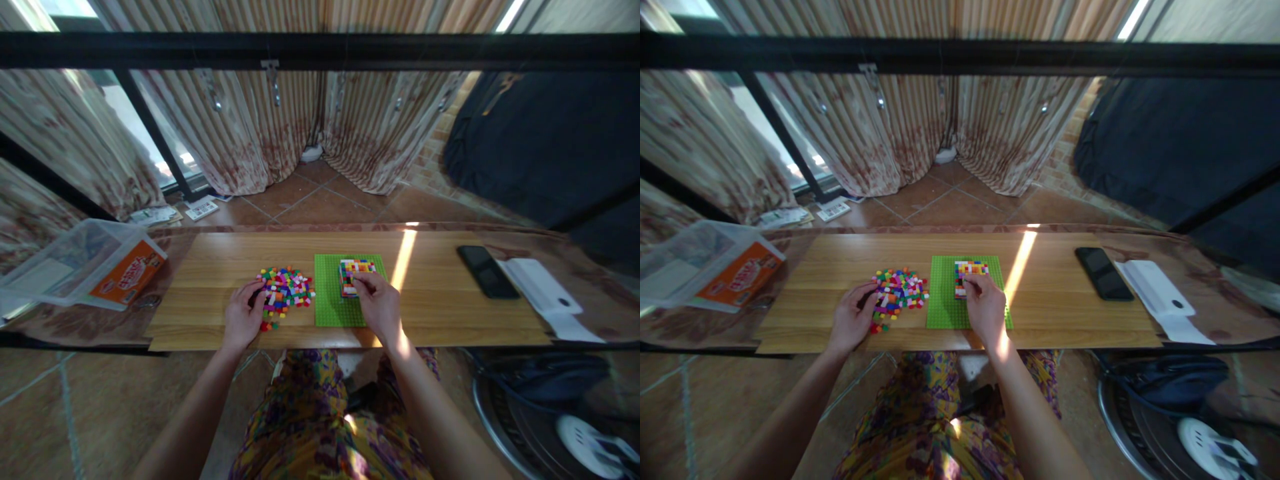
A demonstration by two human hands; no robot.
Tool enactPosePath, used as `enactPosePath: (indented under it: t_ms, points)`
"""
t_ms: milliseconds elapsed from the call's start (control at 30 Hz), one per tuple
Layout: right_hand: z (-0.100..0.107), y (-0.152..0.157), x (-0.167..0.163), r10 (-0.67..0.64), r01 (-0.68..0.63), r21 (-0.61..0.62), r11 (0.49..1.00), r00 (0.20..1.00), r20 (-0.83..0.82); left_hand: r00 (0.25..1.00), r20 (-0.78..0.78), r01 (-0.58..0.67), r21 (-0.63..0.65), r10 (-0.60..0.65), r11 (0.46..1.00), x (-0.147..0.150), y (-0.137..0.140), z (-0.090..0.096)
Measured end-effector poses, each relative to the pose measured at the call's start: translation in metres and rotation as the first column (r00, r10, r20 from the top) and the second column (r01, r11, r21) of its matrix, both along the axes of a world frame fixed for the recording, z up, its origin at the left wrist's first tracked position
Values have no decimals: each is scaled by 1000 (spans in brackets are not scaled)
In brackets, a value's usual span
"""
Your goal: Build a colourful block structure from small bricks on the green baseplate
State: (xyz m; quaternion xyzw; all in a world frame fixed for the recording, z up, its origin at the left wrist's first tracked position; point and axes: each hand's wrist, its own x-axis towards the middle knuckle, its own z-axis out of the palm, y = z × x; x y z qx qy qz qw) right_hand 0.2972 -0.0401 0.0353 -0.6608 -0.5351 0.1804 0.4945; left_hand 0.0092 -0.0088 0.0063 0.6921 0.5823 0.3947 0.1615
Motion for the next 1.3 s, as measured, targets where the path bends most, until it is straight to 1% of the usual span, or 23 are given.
enactPosePath:
  t_ms: [400, 600, 700, 1033, 1300]
  points:
    - [-5, 1, 1, -7, 7, -12, 1000, 999, -53, 1000, -7, 0, 6, 0, 1000, 0, 0, 0]
    - [-7, 2, 2, -4, 3, -17, 1000, 999, -36, 1000, -15, 7, 14, -6, 1000, -1, 1, -1]
    - [-7, 2, 2, -2, 1, -7, 1000, 999, -45, 1000, -12, 11, 25, -10, 1000, -1, 1, -1]
    - [0, -1, -1, -9, 9, -4, 1000, 998, -65, 1000, -1, -3, 6, 3, 1000, 0, 0, -1]
    - [1, -1, 1, -29, 29, 8, 1000, 999, -28, 1000, 14, -1, -3, 1, 1000, 0, 0, -2]
